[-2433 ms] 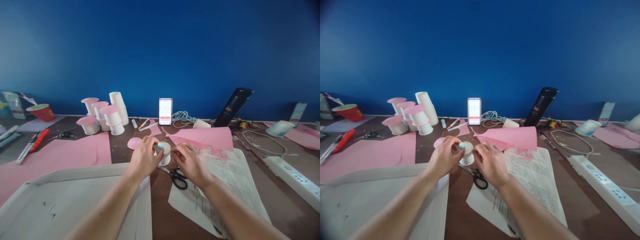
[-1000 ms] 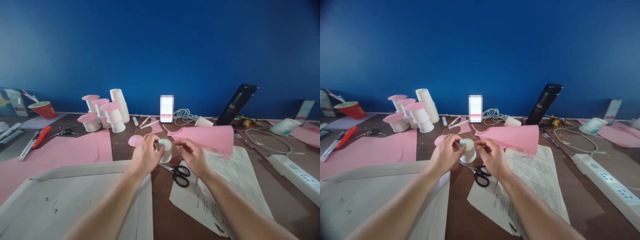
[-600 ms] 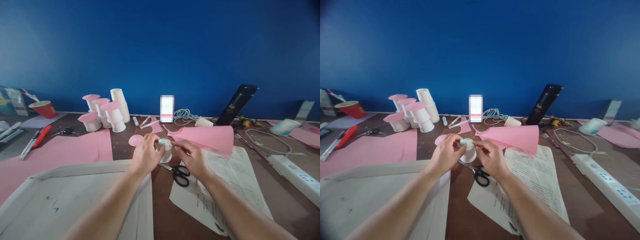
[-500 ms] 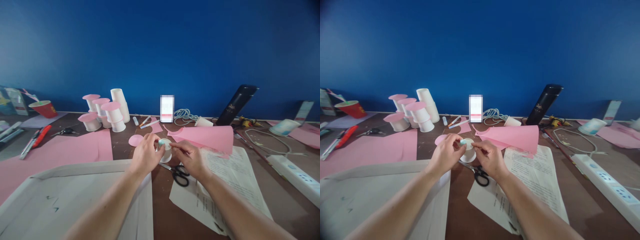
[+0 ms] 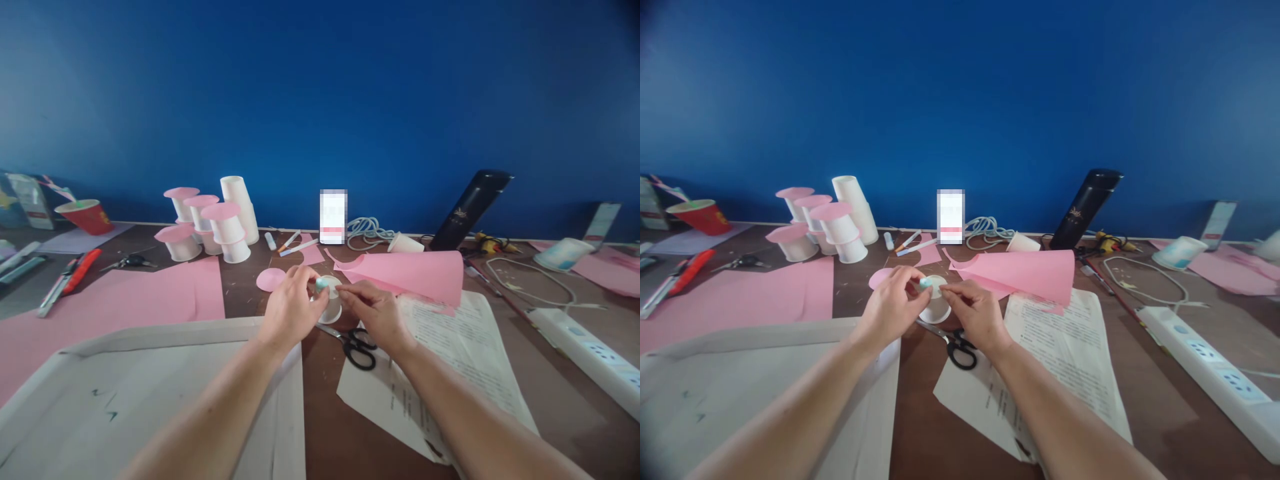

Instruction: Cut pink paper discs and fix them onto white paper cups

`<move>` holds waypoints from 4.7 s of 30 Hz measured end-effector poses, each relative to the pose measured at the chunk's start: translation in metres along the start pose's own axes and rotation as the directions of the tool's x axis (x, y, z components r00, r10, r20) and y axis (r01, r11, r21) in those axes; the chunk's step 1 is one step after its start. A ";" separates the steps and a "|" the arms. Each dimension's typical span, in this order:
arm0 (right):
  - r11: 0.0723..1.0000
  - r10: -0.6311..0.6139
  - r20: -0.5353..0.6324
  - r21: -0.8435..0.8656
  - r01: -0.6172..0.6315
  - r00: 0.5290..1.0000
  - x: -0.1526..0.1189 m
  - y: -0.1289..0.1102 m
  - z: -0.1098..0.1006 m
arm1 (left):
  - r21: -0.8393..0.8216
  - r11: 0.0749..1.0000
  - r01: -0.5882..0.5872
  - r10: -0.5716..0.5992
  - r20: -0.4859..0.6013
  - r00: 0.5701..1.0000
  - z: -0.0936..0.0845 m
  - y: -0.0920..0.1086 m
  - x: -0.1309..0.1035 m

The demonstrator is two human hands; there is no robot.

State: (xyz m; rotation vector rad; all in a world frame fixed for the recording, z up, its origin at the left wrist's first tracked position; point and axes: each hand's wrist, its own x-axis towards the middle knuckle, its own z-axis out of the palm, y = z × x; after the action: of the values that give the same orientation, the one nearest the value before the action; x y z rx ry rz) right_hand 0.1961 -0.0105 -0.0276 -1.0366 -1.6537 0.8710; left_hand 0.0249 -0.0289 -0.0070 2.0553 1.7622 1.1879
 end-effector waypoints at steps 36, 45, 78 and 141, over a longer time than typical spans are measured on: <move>0.679 0.362 0.303 0.562 -0.472 0.881 0.001 -0.009 -0.003 | -0.130 0.982 0.134 -0.133 0.024 0.991 -0.004 0.002 0.003; 0.978 0.171 0.051 0.112 -0.175 0.984 -0.001 -0.007 -0.003 | -0.097 0.989 0.111 -0.110 0.017 0.994 -0.002 -0.001 0.002; 0.972 0.206 0.158 0.079 -0.221 0.966 0.010 -0.005 -0.033 | -0.075 0.982 0.172 -0.168 0.057 0.984 -0.004 0.003 0.003; 0.883 -0.044 -0.030 -0.469 0.025 0.999 -0.011 -0.014 0.006 | -0.003 0.993 0.115 -0.115 0.006 0.993 -0.003 0.004 0.000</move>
State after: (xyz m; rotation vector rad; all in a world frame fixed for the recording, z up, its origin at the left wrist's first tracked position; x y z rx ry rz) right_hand 0.1891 -0.0267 -0.0201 -1.3350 -1.8912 0.4222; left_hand 0.0257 -0.0314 -0.0027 1.9239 1.8471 1.1500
